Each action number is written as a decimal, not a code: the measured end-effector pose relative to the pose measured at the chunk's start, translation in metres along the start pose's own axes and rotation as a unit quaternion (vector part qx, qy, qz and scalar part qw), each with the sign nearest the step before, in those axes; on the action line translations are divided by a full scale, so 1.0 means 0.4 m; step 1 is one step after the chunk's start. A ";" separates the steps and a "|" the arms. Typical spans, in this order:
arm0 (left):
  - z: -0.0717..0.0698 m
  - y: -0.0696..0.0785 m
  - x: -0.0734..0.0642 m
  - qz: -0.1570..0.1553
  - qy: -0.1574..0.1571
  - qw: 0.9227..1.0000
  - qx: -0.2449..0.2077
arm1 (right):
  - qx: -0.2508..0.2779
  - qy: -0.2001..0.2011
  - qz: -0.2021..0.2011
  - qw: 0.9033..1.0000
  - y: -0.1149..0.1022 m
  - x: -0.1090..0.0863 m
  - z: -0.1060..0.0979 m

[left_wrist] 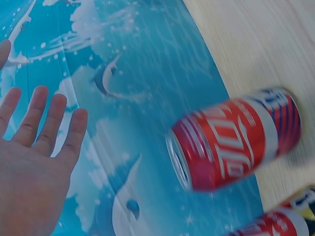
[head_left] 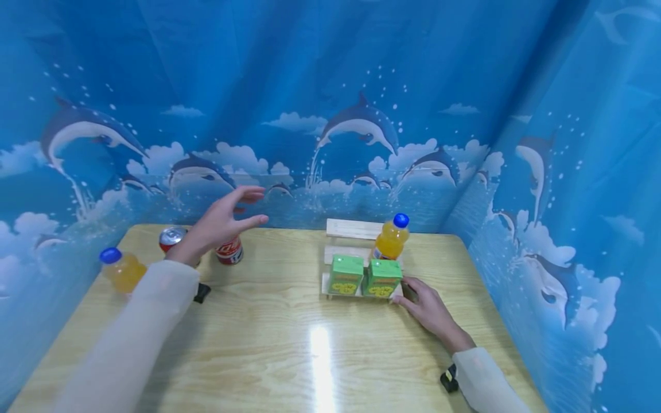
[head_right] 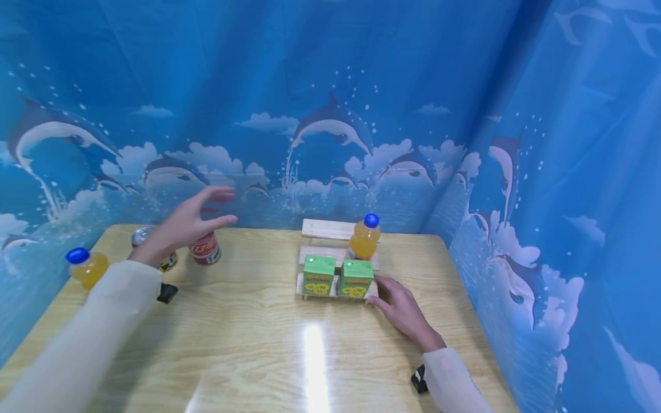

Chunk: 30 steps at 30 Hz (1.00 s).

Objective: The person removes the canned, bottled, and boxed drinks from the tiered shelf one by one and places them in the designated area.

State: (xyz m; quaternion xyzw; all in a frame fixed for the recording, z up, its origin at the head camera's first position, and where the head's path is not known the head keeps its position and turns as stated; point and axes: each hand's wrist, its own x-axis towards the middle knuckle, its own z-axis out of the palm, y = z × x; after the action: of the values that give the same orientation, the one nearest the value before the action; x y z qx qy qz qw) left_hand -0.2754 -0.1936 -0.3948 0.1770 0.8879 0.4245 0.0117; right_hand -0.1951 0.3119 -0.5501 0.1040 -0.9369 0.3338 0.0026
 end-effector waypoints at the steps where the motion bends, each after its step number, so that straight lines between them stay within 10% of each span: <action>1: 0.008 0.003 0.007 0.001 -0.002 1.000 -0.004 | 0.000 0.000 0.000 1.000 0.000 0.000 0.000; 30: 0.179 0.125 0.139 0.047 -0.087 0.993 -0.066 | -0.010 0.004 -0.003 1.000 0.004 0.002 0.000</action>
State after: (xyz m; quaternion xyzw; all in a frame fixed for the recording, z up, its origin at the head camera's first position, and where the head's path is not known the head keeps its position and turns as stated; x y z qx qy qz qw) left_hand -0.3000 -0.0931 -0.3955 0.2536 0.8443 0.4652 0.0803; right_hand -0.1961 0.3129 -0.5510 0.1058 -0.9398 0.3249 0.0087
